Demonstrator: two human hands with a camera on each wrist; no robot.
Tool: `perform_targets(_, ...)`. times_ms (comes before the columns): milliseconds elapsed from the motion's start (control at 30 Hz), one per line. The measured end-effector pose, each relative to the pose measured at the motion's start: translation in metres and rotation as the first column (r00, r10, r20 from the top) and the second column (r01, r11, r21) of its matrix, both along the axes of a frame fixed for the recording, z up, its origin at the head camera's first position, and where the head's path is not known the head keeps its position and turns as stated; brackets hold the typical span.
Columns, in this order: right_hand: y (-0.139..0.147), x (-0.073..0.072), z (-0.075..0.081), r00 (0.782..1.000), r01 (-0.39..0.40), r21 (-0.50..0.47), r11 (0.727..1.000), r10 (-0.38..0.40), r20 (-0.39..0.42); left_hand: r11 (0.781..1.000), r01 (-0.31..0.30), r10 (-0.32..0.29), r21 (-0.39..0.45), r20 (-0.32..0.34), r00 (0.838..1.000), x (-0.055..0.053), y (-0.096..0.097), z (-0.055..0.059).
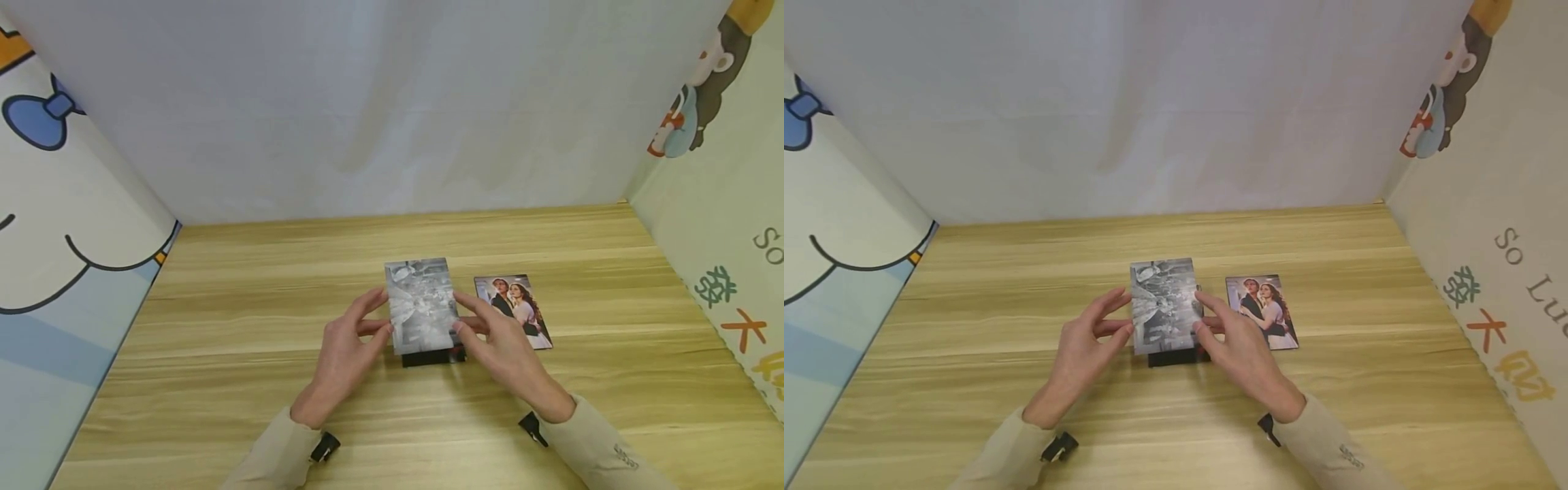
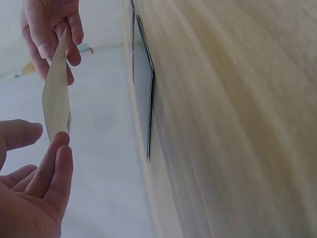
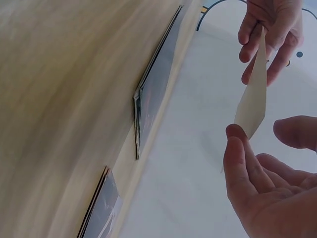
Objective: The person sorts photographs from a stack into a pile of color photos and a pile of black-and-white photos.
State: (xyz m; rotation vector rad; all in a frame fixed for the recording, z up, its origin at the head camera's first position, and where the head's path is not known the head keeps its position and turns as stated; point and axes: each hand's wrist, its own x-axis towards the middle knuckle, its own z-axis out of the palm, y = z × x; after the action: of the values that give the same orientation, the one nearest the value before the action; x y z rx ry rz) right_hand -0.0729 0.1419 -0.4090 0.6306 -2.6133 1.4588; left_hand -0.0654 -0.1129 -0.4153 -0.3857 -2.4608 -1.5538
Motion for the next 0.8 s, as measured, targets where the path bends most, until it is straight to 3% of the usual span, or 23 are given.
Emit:
perform_targets(167,-0.001,0.001,0.001,0.999,0.034,-0.022,0.999,-0.033,0.008,0.999,-0.039,0.039,0.011,-0.016,0.999,0.000,0.000,0.000)
perform_targets(433,-0.005,0.001,0.003,0.998,0.067,-0.039,0.997,-0.068,-0.019,0.995,-0.076,0.075,0.061,0.015,0.997,0.001,0.000,0.003)
perform_targets(800,-0.011,0.002,0.005,0.996,0.075,-0.080,0.994,-0.078,-0.033,0.988,-0.082,0.081,0.129,0.015,0.997,0.001,-0.004,0.003)
